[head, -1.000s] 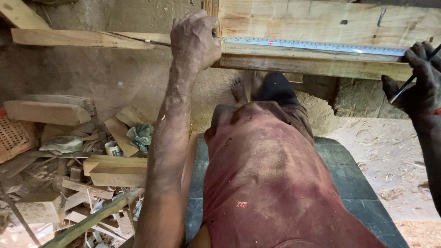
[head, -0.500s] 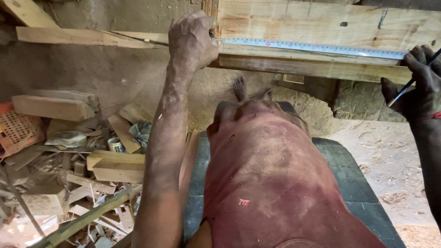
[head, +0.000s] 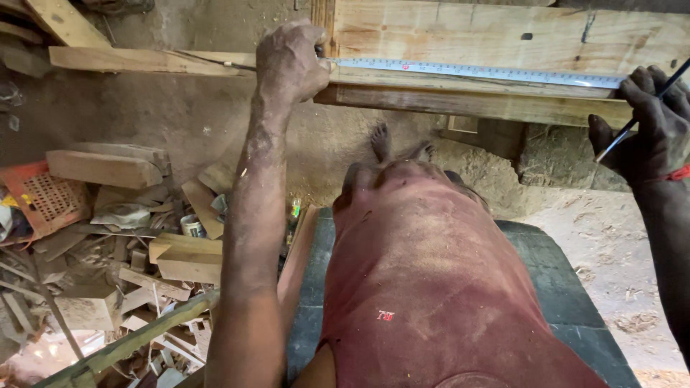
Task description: The person measures a wooden beam using a tape measure and marks the measurements with a pencil, then aligns a square tool against the wood edges at several points.
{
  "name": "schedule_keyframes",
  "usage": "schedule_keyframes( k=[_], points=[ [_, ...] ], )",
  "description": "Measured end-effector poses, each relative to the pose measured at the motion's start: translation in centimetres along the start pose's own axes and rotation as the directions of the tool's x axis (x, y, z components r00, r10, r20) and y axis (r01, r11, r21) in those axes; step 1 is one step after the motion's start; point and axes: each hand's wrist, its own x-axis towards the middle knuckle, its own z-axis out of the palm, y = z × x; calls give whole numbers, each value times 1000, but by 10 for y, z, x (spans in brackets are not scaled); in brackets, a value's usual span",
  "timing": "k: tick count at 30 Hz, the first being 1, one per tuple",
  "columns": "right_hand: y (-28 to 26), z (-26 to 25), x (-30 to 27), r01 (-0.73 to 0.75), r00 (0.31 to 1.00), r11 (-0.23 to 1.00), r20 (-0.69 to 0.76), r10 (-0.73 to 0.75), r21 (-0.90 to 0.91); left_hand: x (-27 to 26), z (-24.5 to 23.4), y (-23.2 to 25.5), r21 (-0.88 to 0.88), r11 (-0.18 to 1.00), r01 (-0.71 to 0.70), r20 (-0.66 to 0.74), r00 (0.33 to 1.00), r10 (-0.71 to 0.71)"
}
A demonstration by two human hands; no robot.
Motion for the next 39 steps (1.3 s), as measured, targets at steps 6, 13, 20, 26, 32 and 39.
schedule_keyframes(
  k=[6,13,20,26,32,39],
  points=[
    [8,3,0,41,999,996,28,-39,-84,1,1,0,23,1000,-11,-1,1000,11],
    [2,-3,0,21,1000,997,17,-20,-68,1,7,-7,18,999,-35,-15,999,35],
    [-3,-7,7,36,999,998,-5,-36,-44,2,6,-6,18,997,-82,-63,995,82],
    [-2,-8,5,27,1000,998,10,-27,-61,2,-3,2,54,997,52,83,995,-56],
    [-1,-6,1,29,999,995,19,-27,-96,4,3,-4,20,999,-30,-7,1000,31],
    [-6,-10,9,48,999,988,24,-45,-144,2,6,-6,-18,1000,-15,19,1000,15]
  ],
)
